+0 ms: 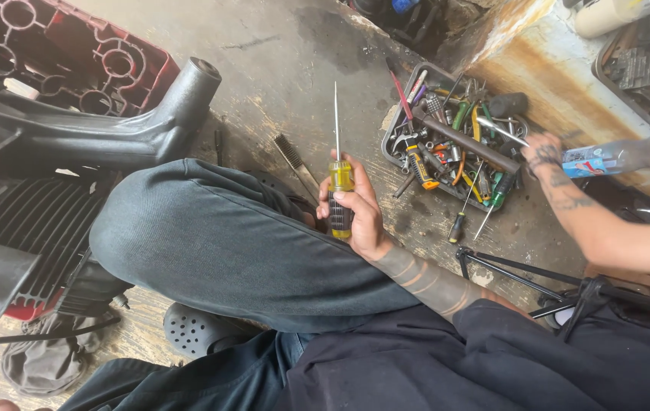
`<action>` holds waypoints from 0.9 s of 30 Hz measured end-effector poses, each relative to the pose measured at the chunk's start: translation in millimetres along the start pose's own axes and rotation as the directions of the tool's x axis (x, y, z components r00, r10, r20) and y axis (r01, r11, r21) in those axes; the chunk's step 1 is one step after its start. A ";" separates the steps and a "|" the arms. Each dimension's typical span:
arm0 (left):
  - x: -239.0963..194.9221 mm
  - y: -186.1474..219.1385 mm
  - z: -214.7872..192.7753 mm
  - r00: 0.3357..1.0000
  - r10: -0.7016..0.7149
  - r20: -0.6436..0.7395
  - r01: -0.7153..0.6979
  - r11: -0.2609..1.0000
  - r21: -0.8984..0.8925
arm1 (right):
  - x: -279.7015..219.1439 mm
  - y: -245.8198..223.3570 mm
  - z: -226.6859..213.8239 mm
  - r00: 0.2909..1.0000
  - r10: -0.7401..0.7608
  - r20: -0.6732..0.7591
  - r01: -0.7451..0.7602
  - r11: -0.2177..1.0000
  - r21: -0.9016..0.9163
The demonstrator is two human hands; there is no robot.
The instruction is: Disassembling and inspecting a motorcycle carburetor using a screwdriver
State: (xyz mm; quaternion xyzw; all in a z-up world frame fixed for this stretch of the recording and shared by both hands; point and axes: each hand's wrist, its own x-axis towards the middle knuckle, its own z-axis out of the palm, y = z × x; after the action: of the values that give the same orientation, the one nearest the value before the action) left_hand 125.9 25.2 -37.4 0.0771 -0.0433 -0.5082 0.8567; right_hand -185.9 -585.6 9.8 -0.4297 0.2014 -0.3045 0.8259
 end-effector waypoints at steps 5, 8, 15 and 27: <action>41.7 -78.1 60.1 1.000 0.007 0.018 -0.006 1.000 -0.004 | 4.7 -13.4 22.2 0.989 -0.091 0.121 0.103 0.989 -0.101; 76.3 -140.0 125.8 0.999 0.038 0.028 -0.038 0.999 0.008 | 0.3 -33.5 32.0 0.980 -0.076 0.182 0.108 0.979 -0.173; 120.5 -226.9 201.5 0.940 0.340 -0.016 -0.307 0.869 0.389 | 8.8 -84.9 67.2 0.816 -0.047 0.576 0.268 0.913 -0.307; 110.6 -250.9 202.1 0.778 0.620 0.104 -0.420 0.388 0.820 | 28.7 -103.4 204.0 0.300 -0.177 0.937 0.646 0.761 -0.063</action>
State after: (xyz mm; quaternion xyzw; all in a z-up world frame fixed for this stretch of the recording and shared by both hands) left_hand -68.7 -208.0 116.9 0.4956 -0.1966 -0.1219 0.8372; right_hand -77.7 -531.3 206.0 -0.7307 -0.3270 -0.1835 0.5705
